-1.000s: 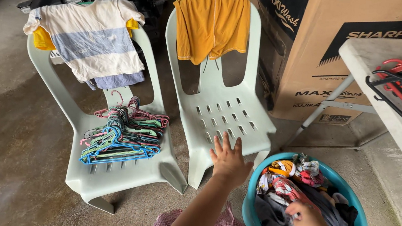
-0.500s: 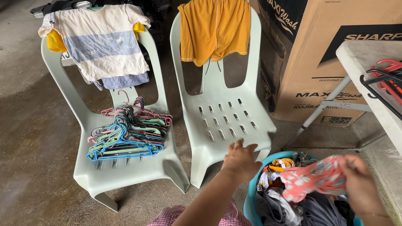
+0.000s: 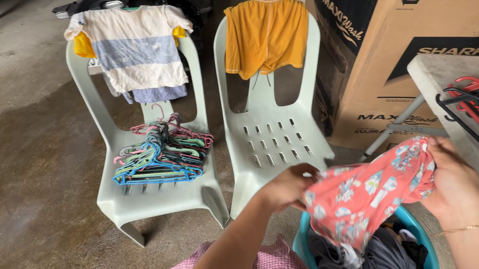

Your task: The person takes various pieces of clothing from a blue basin, including shirts, shorts, and pants. They place each item onto a plastic hanger and then set the hanger on a nearby white plastic chair. The person continues this process for several items, organizing them on the chair.

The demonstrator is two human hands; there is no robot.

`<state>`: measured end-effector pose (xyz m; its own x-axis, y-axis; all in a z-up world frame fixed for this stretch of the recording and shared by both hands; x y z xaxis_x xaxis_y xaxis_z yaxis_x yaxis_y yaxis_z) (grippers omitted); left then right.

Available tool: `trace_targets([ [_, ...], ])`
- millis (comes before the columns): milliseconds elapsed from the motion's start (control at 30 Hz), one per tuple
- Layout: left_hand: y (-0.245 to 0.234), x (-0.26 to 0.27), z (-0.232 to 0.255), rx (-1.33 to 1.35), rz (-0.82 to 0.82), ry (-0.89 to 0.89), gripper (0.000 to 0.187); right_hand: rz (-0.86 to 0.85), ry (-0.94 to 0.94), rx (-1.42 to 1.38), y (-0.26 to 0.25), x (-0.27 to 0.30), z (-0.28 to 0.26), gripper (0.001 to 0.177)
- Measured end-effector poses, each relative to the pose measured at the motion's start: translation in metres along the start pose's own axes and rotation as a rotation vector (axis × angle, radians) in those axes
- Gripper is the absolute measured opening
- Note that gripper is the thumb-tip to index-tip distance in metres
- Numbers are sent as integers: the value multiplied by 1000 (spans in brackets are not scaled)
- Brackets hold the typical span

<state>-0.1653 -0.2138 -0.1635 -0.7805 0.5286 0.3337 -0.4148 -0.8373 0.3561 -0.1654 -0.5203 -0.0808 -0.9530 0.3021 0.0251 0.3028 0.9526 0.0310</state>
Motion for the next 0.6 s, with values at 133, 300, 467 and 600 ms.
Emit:
trace_targets([
  [133,-12,15,18,575,-31,130,31,-116,313,-87,20,-14,58,23],
  [300,-17,35,44,836,171,226,15,-100,309,173,76,27,52,19],
  [467,2,40,63,795,103,318,24,-477,-46,379,119,58,12,32],
  [600,3,40,66,223,77,476,51,-418,-166,614,125,55,3,26],
])
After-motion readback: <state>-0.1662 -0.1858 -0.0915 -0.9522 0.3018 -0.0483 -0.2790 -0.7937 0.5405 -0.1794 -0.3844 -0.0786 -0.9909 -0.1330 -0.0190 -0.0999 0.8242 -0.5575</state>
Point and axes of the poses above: each hand's wrist, its own x-axis away from the middle knuckle, its own y-axis out of the palm, z = x × y, the point moved 3 cm from there along -x, towards the middle knuckle, and after that the axes turned 10 degrees about x, right-handed, at the moved point
